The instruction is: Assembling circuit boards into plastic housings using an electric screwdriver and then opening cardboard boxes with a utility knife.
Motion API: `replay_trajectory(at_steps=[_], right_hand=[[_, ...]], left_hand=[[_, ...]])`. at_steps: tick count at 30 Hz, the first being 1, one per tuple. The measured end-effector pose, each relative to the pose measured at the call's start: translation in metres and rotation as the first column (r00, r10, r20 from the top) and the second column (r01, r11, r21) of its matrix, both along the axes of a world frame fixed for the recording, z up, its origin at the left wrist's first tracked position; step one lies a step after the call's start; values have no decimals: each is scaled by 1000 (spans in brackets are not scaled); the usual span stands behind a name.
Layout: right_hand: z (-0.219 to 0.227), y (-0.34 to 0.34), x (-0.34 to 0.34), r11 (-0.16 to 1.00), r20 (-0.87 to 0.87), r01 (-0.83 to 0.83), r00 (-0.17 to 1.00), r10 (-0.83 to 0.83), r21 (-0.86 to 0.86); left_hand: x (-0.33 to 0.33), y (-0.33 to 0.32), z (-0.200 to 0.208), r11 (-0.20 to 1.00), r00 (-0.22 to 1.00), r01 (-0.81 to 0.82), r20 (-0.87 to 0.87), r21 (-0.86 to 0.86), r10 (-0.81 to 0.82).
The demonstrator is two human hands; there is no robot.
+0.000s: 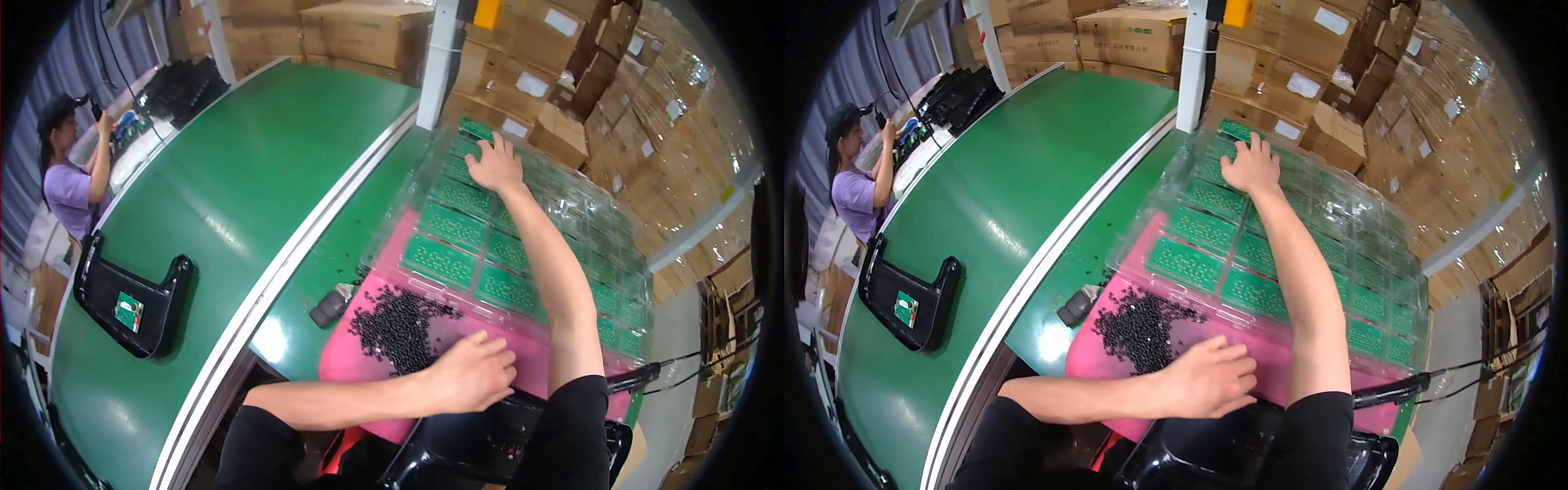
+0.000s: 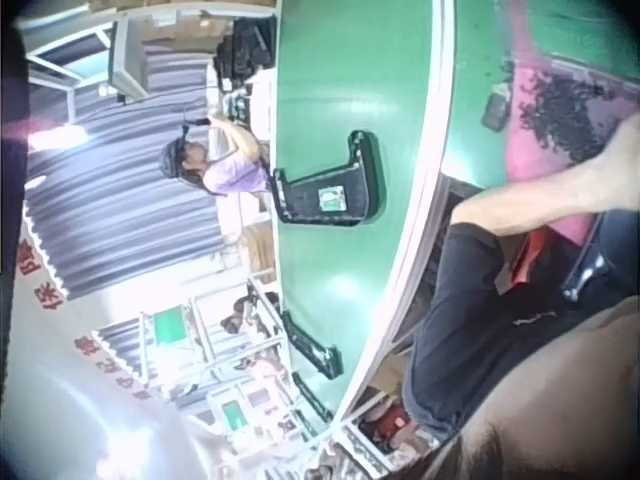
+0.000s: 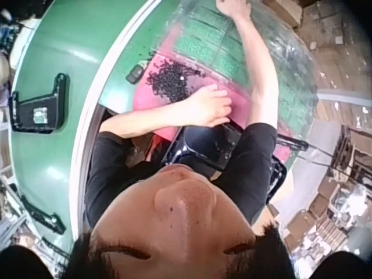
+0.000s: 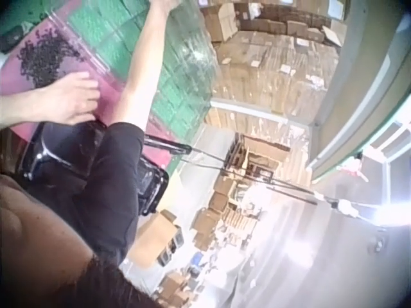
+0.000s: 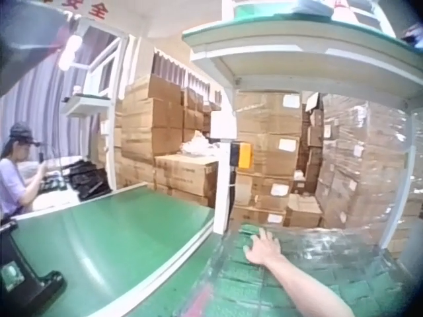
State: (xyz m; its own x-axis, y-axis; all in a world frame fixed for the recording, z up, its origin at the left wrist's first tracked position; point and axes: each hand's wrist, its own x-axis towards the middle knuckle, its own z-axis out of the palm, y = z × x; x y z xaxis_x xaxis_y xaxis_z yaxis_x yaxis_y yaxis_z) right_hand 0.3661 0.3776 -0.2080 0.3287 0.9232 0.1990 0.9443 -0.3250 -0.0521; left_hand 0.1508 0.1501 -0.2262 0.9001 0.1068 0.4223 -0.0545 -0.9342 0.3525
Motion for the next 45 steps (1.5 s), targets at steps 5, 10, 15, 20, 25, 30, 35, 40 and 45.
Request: replay_trajectory(at_steps=[5,10,15,20,25,30,35,40,45], right_hand=[[-18,38,28,1000,48,-6,999,5,12],[13,-19,31,764,158,-347,937,313,544],[67,-176,-14,787,-255,-330,820,513,521],[80,-310,-53,837,-476,-381,695,539,393],[69,-388,-67,880,-469,-192,786,403,434],[59,-443,-66,901,-355,-47,909,217,432],[39,-476,-78,949,-721,140,684,112,281],[11,-489,-98,979,-864,132,499,71,157],[-16,-475,-92,996,-794,28,606,53,88]], left_hand=[[1,2,-2,1000,997,-9,82,5,8],[2,1,0,998,967,-65,244,-28,70],[-13,21,24,986,909,-162,384,-23,159],[-21,30,42,949,894,-314,347,32,284],[-23,16,44,997,955,57,287,60,-72],[-8,3,49,954,928,297,247,-44,-278],[-11,-11,44,901,924,366,-26,-232,-381],[-13,-7,15,874,850,394,-250,-283,-464],[-18,0,1,904,842,320,-352,-284,-408]])
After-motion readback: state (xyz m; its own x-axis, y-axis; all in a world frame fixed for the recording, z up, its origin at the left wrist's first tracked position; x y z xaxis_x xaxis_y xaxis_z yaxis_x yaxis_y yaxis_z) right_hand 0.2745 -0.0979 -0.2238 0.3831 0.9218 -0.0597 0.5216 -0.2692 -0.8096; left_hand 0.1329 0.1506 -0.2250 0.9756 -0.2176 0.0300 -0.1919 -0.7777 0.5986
